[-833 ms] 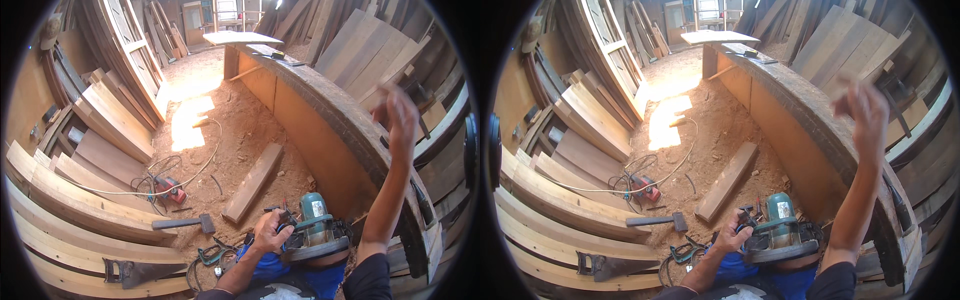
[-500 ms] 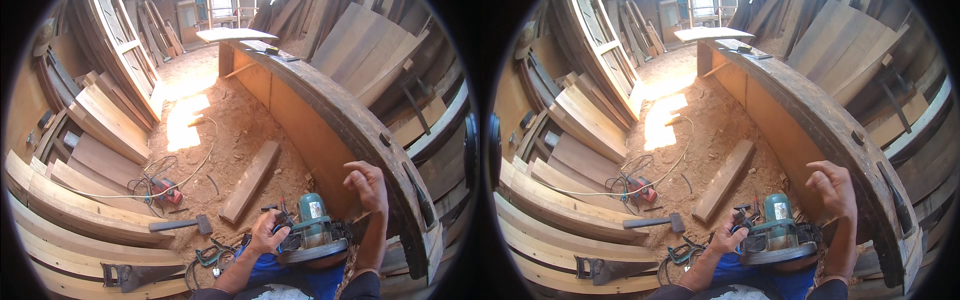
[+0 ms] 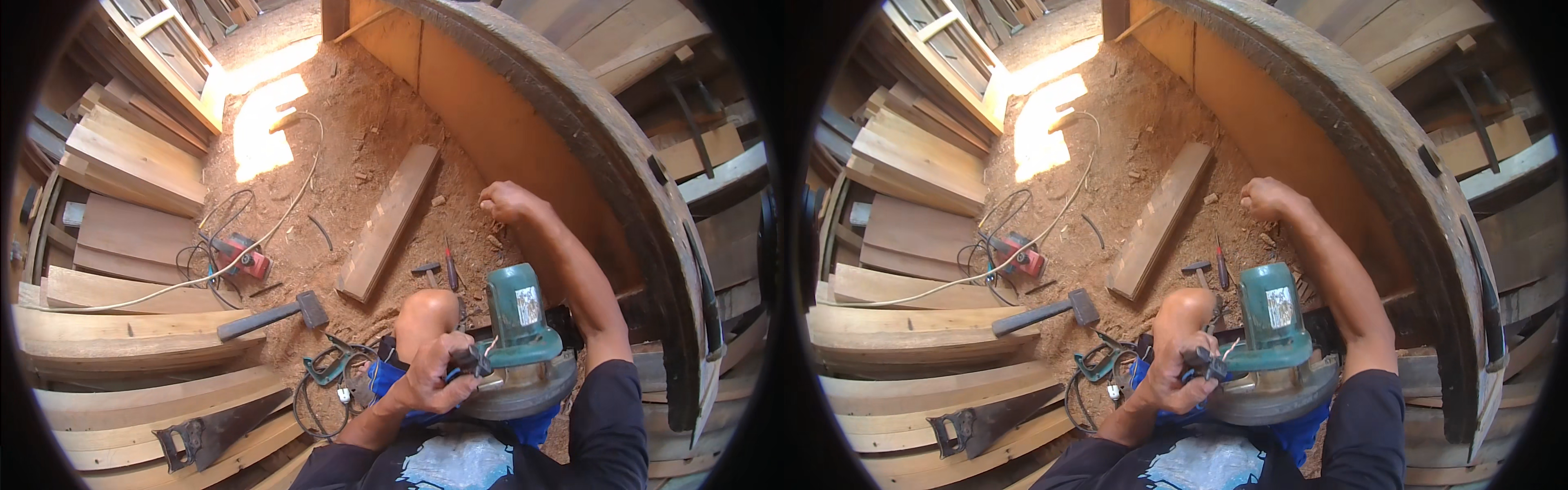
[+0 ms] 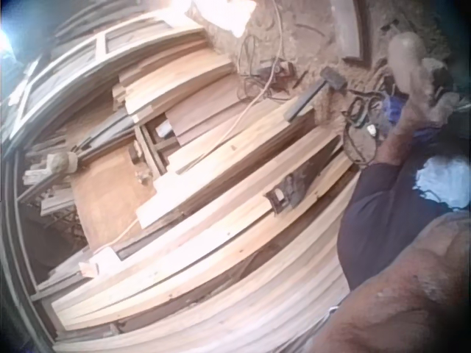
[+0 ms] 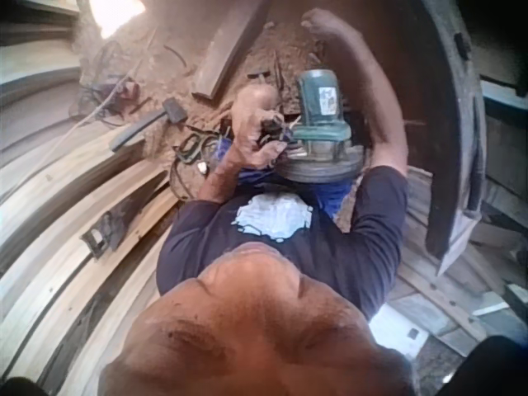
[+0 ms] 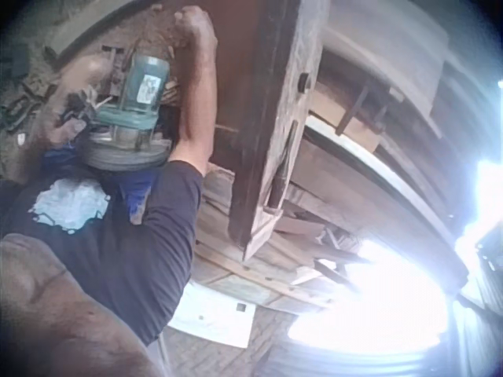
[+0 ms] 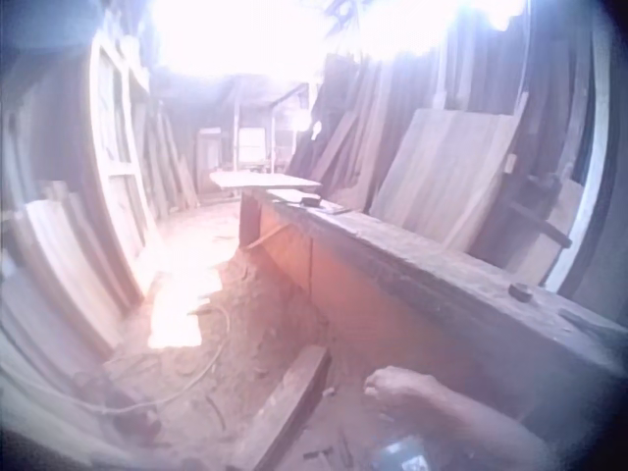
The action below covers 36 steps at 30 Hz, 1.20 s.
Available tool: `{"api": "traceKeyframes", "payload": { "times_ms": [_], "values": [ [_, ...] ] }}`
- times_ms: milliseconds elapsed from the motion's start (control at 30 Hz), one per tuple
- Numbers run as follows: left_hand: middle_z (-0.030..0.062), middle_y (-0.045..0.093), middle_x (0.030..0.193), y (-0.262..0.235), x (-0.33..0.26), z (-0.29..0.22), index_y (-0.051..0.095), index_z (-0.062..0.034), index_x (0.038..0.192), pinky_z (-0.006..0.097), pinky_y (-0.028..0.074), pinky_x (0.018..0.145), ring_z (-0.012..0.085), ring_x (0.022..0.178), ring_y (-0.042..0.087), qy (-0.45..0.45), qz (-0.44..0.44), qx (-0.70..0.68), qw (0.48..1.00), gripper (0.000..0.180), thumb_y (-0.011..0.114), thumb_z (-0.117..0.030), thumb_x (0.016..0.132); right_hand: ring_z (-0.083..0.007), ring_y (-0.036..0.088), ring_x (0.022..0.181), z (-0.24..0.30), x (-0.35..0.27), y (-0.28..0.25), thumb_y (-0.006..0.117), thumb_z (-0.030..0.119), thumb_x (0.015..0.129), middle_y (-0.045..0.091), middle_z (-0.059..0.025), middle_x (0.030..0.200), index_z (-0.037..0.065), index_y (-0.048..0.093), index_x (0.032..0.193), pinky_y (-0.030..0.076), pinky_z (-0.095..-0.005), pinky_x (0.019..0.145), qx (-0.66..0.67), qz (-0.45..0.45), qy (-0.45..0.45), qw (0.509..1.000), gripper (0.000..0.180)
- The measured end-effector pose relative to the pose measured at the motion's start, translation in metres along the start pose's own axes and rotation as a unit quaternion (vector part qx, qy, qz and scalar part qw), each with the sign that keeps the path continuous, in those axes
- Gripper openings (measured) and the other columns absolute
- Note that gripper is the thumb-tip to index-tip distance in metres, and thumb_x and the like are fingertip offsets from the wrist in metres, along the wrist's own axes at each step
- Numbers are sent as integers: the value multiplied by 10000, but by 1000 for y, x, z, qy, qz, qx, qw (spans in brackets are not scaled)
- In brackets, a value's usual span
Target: The person is connecting electrical wires and using a screwdriver to secure the motor housing of a circular saw while holding the tool on their lap.
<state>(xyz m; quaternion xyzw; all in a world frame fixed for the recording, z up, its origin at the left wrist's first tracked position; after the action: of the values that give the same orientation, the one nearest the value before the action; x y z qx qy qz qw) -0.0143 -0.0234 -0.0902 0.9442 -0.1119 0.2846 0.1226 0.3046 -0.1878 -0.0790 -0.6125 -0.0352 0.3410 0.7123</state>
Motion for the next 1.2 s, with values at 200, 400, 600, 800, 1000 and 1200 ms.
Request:
{"api": "traceKeyframes", "payload": {
  "times_ms": [200,400,600,800,1000,1200],
  "values": [
    [58,586,847,-10,17,1,523,-46,1178,454,505,848,230,776,566,1,13,-64,998,369,737,-60,878,-377,642,1241,-49,62,137,672,240,950,676,-203,1339,91,672,1365,508,-472,1045,-15,198,-68,978,440],
    [71,606,800,-28,23,15,619,-31,1008,481,531,808,269,706,589,-70,4,-135,988,263,798,-72,820,-409,591,1295,-21,62,230,693,325,939,612,-261,1390,175,404,1596,479,-486,1076,-9,342,-60,938,733],
    [79,648,799,-39,35,26,582,-54,1122,486,541,751,270,680,599,-74,-19,-147,986,421,849,-93,799,-441,610,1224,-31,47,292,647,297,913,552,-214,1404,271,509,1507,516,-515,1006,-88,261,-90,957,610],
    [79,591,794,-33,34,28,542,-35,1187,487,532,769,287,719,597,-64,-8,-152,986,388,756,-168,893,-387,713,919,-45,66,259,656,348,898,729,-167,938,132,717,1097,551,-551,831,8,156,-22,987,300],
    [79,599,842,-17,21,16,557,-31,1155,435,522,784,283,759,599,-57,56,-112,991,341,733,-182,905,-441,718,906,-38,58,116,637,347,952,725,-261,930,14,690,1003,557,-552,815,12,-47,80,996,341],
    [115,567,1141,-16,15,16,587,4,1187,350,494,825,193,935,575,-232,-116,-41,965,381,704,-266,945,-479,706,904,-10,-4,-14,626,335,940,710,-303,917,-32,679,911,548,-545,828,55,-178,98,978,372]
  ]
}}
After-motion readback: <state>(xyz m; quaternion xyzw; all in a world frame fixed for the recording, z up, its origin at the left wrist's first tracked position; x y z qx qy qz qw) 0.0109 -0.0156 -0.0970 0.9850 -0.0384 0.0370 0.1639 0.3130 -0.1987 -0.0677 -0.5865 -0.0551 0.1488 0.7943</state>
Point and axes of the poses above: each hand's wrist, its own x-axis towards the middle knuckle, its own y-axis out of the palm, z = x × y, the point moved 2 cm from there along x, towards the middle knuckle
